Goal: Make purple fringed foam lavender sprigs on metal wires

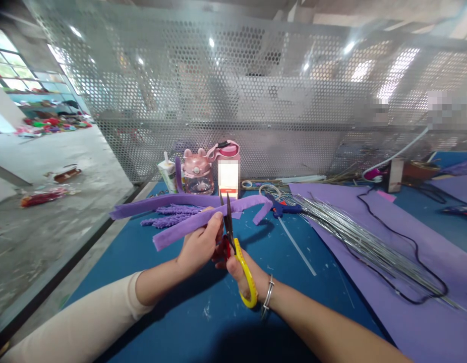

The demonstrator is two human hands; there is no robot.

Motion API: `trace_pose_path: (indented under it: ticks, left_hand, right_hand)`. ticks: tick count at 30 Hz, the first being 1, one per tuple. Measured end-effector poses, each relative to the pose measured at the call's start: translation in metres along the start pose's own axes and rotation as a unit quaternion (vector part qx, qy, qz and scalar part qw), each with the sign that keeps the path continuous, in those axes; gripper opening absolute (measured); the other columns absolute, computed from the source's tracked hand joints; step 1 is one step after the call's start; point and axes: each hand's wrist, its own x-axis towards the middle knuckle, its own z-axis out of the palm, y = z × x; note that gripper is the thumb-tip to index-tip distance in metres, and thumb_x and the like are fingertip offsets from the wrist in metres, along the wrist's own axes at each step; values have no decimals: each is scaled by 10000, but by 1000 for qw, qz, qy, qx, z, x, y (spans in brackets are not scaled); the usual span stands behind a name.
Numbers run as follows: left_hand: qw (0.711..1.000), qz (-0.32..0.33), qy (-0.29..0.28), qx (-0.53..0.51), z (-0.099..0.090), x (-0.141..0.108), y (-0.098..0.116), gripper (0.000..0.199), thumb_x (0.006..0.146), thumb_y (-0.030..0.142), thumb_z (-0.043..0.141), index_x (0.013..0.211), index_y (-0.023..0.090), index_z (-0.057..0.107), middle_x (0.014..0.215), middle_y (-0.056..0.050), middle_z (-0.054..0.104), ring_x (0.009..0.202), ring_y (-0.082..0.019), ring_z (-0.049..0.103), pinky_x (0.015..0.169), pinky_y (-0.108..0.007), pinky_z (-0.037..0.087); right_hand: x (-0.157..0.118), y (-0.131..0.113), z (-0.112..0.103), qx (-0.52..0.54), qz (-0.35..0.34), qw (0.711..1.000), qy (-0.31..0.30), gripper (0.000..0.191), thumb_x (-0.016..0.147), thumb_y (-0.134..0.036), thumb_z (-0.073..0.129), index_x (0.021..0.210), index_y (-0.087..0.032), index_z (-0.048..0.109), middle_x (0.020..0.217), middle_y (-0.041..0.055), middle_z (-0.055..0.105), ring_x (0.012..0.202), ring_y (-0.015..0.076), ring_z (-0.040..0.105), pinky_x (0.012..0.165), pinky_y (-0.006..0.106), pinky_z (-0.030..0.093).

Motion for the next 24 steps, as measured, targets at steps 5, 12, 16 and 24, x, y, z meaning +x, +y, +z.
trace_pose_path:
  ticks: [5, 12, 16, 24]
  left_hand:
    - [999, 5, -39, -5, -2, 1, -1, 327, 909, 444, 343, 741, 209, 496, 565, 31, 510, 526, -132, 519, 536, -253, 421]
    - [998, 36, -43, 30, -4, 2, 1, 304, 923, 392, 332, 717, 210, 463, 588, 33, 505, 556, -126, 508, 575, -248, 409]
    - [997, 47, -47, 26, -4, 2, 0, 293, 929, 371, 324, 722, 208, 452, 607, 32, 503, 584, -124, 507, 595, -245, 403]
    - [997, 54, -38, 34, -4, 1, 2, 288, 931, 361, 315, 706, 213, 417, 616, 25, 479, 641, -137, 514, 664, -263, 410]
  right_hand:
    - [0, 2, 1, 9, 0, 1000, -1, 766, 696, -793, 375, 1185, -222, 517, 1077, 132, 543, 920, 254, 537, 797, 431, 457]
    - [0, 2, 2, 29, -6, 1000, -6, 725, 707, -780, 385, 1166, -233, 513, 1055, 123, 539, 884, 236, 537, 786, 429, 453]
    - [-1, 1, 3, 40, 8, 999, 0, 712, 689, -796, 388, 1082, -222, 539, 931, 89, 538, 809, 214, 522, 748, 400, 449]
    - [-4, 6, 4, 83, 41, 995, 27, 596, 691, -799, 385, 793, -213, 430, 659, -37, 333, 547, 105, 291, 546, 272, 376]
